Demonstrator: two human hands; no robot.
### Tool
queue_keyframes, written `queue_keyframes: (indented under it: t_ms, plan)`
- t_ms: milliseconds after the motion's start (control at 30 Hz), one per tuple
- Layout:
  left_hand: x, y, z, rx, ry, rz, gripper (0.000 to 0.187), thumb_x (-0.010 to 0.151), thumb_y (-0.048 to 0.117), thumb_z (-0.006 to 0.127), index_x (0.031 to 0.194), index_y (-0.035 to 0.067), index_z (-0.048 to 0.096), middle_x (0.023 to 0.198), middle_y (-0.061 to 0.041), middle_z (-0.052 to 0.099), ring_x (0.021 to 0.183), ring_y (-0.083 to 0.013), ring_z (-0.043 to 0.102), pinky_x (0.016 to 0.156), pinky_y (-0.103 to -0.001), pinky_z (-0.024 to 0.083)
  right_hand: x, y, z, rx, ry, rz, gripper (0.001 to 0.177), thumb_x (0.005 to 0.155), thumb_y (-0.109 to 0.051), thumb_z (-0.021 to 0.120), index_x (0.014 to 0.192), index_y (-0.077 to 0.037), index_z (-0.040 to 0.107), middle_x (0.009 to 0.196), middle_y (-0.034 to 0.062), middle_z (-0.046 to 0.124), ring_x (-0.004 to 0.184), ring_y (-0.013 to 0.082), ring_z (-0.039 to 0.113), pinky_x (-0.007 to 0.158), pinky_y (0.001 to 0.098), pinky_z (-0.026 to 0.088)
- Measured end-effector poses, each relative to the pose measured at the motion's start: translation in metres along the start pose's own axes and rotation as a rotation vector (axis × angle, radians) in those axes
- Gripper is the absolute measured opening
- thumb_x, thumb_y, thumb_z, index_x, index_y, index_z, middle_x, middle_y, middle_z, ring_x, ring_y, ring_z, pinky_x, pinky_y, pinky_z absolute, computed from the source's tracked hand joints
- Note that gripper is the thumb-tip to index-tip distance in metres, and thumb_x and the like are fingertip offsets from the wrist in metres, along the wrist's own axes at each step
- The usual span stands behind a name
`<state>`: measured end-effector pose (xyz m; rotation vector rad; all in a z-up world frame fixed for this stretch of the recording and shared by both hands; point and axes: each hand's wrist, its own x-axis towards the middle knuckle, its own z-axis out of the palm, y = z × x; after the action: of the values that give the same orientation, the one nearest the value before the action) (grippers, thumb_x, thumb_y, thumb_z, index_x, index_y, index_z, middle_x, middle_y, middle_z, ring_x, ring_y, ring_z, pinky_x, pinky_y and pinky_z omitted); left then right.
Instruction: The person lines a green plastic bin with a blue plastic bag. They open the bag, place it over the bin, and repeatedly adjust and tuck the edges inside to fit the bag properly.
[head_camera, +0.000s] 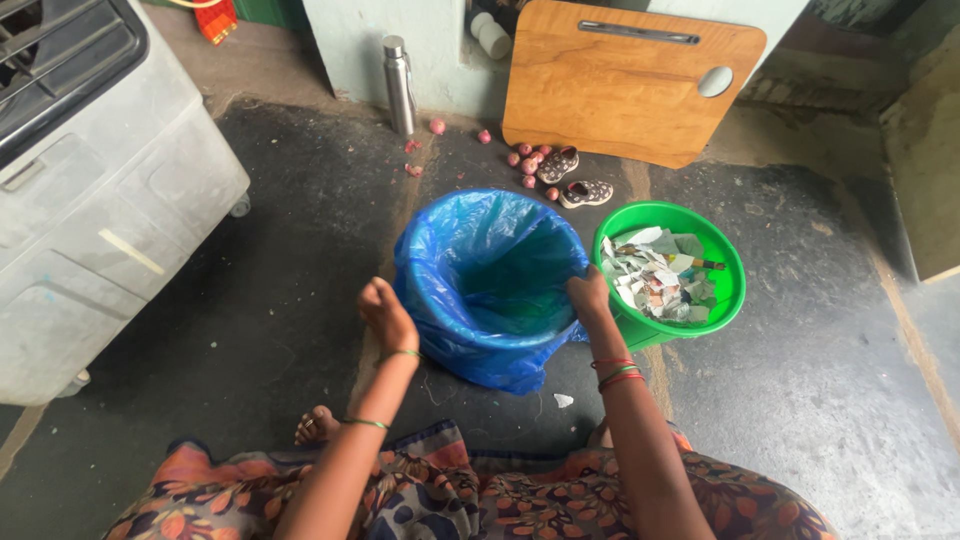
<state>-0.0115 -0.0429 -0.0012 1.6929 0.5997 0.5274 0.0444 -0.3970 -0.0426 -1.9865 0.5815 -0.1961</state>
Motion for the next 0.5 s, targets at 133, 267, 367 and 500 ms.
queue_keyframes:
  t_ms: [133,267,367,500]
  plan:
    - [0.015,0.011,-0.016,-0.405,-0.384,-0.065,0.091,0.093,0.071,0.026,0.157,0.007,0.037,0.167,-0.015,0.029,0.153,-0.0259,0.023,0.121,-0.041,0.018,-0.003,-0.002,-0.013,-0.022,-0.073,-0.007,0.045,0.076,-0.009,0.068,0.119,0.004,0.064,0.106,0.0218,0.072,0.093,0.0306,0.07,0.08,0.0416,0.056]
    - [-0.006,-0.014,0.014,-0.251,-0.506,-0.278,0.087,0.1,0.071,0.023,0.159,0.007,0.032,0.168,-0.014,0.031,0.155,-0.0286,0.028,0.125,-0.039,0.021,-0.004,-0.001,-0.017,-0.029,-0.1,-0.106,0.047,0.076,-0.008,0.071,0.12,0.003,0.063,0.107,0.0202,0.073,0.096,0.029,0.07,0.084,0.0403,0.055]
    - [-0.011,-0.058,0.026,-0.307,-0.563,-0.252,0.085,0.099,0.071,0.02,0.16,0.012,0.026,0.167,-0.013,0.029,0.154,-0.0319,0.027,0.123,-0.04,0.023,-0.004,-0.001,-0.018,-0.039,-0.086,-0.074,0.047,0.076,-0.008,0.07,0.122,0.003,0.063,0.108,0.0212,0.072,0.097,0.0305,0.07,0.085,0.041,0.055]
    - [-0.001,-0.098,0.024,0.068,-0.476,-0.091,0.075,0.102,0.064,0.027,0.152,0.011,0.046,0.156,-0.022,0.045,0.143,-0.0413,0.042,0.117,-0.045,0.032,-0.005,-0.007,-0.015,-0.102,-0.055,-0.055,0.05,0.076,-0.01,0.071,0.124,0.002,0.062,0.111,0.0233,0.071,0.101,0.0343,0.07,0.088,0.0427,0.054]
